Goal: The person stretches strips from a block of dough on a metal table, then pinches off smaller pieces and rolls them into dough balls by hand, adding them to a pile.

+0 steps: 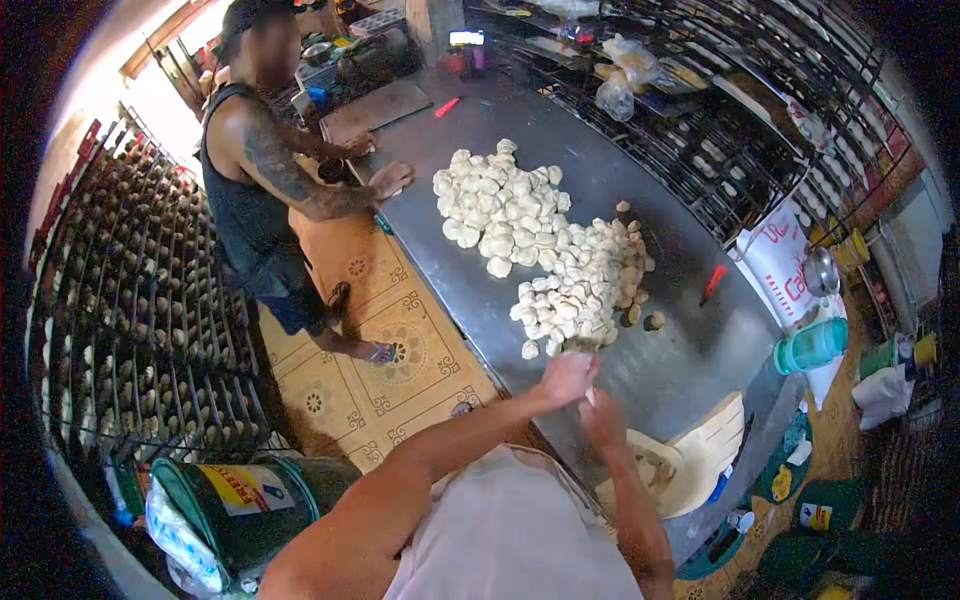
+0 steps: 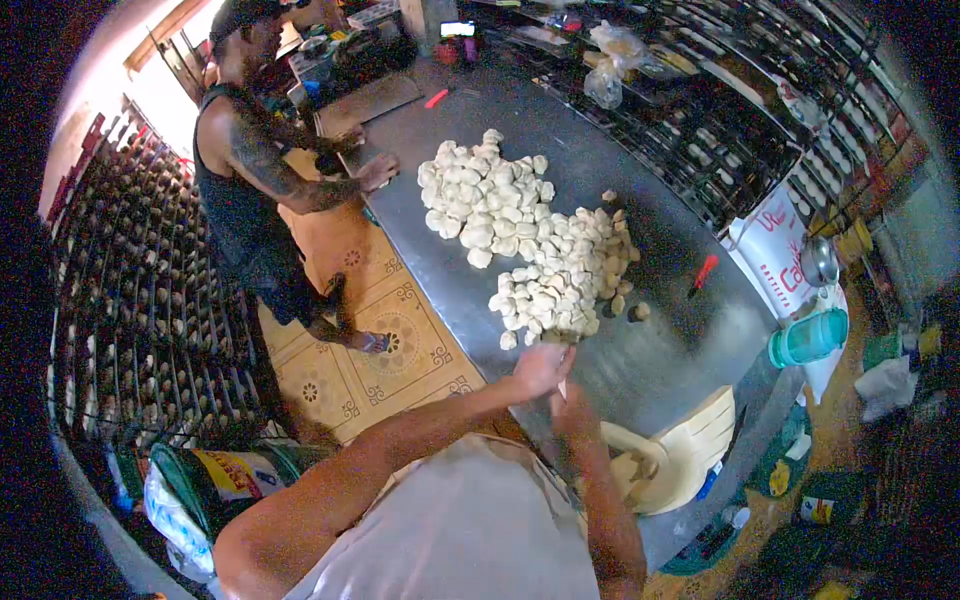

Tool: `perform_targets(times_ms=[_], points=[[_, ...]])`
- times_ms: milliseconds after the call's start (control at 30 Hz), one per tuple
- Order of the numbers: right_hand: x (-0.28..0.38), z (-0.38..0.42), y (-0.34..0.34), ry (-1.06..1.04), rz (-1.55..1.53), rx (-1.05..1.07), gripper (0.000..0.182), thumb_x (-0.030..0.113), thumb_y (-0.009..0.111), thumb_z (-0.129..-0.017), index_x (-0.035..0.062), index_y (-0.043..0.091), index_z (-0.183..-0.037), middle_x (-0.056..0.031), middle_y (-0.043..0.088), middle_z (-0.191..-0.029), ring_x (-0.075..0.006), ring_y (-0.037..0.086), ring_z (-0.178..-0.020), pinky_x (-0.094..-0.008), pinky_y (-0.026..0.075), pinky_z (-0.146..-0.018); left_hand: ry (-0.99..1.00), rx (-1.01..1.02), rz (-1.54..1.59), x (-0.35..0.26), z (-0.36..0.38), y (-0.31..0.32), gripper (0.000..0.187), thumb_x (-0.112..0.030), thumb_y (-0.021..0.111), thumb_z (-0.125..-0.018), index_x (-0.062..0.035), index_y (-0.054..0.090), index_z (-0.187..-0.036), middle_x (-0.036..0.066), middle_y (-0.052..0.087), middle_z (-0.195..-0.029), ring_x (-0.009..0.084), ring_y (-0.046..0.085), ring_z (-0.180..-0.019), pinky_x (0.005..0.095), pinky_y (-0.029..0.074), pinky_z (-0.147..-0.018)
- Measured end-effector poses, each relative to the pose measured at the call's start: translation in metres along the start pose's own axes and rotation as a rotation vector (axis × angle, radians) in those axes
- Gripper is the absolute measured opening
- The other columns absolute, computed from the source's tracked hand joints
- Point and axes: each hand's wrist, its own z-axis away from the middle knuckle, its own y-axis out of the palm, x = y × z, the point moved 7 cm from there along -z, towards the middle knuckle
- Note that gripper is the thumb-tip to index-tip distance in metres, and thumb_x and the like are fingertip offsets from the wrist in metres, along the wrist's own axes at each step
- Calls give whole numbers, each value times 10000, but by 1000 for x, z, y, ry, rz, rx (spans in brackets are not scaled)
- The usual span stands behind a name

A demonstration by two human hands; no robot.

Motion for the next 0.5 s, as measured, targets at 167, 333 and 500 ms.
perform_targets(times_ms=[167,333,500], points=[[5,-1,1,-165,6,-92,168,83,610,-879,19,604,-1033,-252,688,-964,-489,643,-797,-524,492,-669,152,-325,-23,-9,-36,-28,385,-326,581,-962,-35,619,-1211,282,661,-1018,432,642,-987,482,515,-928],[-47,5,23,-236,30,-201,225,87,615,-896,37,571,-1111,-211,693,-922,-496,640,-831,-536,495,-693,111,591,156,-4,25,41,487,-270,615,-915,3,602,-1318,286,615,-1282,401,582,-1232,443,432,-1089],[-43,36,9,-220,91,-184,235,110,618,-902,37,570,-1120,-210,688,-909,-494,637,-877,-545,500,-723,112,346,195,44,49,123,325,-339,628,-904,-25,695,-957,250,690,-952,491,636,-926,535,510,-782]])
